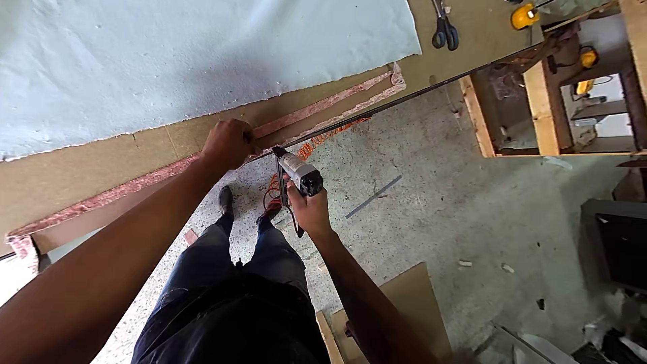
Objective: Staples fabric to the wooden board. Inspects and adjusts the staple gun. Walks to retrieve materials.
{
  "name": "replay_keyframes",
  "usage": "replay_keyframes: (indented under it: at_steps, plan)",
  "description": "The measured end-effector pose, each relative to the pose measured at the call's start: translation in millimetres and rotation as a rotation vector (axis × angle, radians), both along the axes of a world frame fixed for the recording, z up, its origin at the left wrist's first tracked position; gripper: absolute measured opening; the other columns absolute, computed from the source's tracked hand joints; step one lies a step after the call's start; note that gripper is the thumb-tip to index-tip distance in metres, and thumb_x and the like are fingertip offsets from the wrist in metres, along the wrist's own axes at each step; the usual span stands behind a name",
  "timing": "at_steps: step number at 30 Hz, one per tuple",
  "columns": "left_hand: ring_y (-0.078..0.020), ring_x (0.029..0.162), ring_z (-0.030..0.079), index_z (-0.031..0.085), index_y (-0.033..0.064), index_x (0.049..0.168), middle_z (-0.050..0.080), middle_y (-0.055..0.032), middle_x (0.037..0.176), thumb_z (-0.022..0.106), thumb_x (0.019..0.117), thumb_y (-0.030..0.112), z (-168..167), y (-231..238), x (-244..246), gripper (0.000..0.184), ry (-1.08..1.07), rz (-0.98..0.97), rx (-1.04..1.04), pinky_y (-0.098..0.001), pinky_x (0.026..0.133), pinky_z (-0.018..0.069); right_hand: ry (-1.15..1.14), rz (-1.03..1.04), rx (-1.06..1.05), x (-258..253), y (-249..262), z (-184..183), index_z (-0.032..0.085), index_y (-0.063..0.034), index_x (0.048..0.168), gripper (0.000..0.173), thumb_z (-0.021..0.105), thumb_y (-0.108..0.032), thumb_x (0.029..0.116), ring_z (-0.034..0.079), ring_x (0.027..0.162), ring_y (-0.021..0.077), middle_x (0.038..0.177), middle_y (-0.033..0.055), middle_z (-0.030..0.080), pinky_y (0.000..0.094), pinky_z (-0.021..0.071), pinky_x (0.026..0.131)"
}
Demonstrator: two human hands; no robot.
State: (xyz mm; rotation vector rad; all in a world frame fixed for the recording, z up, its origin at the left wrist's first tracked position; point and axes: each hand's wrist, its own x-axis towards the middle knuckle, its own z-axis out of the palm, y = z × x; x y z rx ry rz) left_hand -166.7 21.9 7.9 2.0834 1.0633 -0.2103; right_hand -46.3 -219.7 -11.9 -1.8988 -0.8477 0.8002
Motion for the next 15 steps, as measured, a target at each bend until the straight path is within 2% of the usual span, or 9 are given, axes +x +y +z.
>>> replay_keyframes:
  at_steps: [3,6,11,15]
  plan:
    - [-0.0311,0.085,0.069,0.073,0.0183,0.092,0.071,-0.0062,0.087,0.082,0.0848,0.04,1.3,1.3,1.3,0.024,0.045,-0.005,0.031,-0.0641,0.074,0.0536,-0.042,0.019,-0.062,0.0,6.1,11.8,0.069,-0.0141,0.112,0.016,0.063,-0.024,0.1002,0.063,0.056,0.0137,0.075,0.0004,0.068,0.0344,0.0572,0.052]
    - [-0.0317,0.085,0.068,0.072,0.0177,0.09,0.07,-0.0068,0.086,0.082,0.084,0.044,0.2,2.7,-2.1,0.029,0.037,-0.025,0.043,-0.0636,0.073,0.0528,-0.072,0.027,-0.101,-2.9,10.9,22.3,0.069,-0.0139,0.11,0.015,0.062,-0.023,0.1003,0.061,0.052,0.0135,0.07,0.0004,0.066,0.0338,0.0555,0.049]
    - [-0.0311,0.084,0.067,0.071,0.0174,0.089,0.069,-0.0065,0.085,0.082,0.0834,0.043,-3.6,4.5,-3.2,0.028,0.027,-0.033,0.032,-0.0632,0.072,0.0529,-0.173,0.033,-0.188,-4.9,22.1,33.2,0.07,-0.0149,0.102,0.017,0.063,-0.03,0.0987,0.063,0.06,0.0111,0.074,-0.0019,0.066,0.0365,0.0576,0.057]
    - [-0.0315,0.085,0.068,0.071,0.0183,0.088,0.07,-0.0066,0.085,0.079,0.0849,0.041,-6.2,6.3,-4.0,0.024,0.035,-0.045,0.031,-0.0631,0.071,0.0534,-0.147,0.07,-0.256,-9.5,24.0,45.9,0.071,-0.0157,0.108,0.021,0.06,-0.032,0.1014,0.062,0.054,0.014,0.07,0.0003,0.065,0.0376,0.0553,0.049]
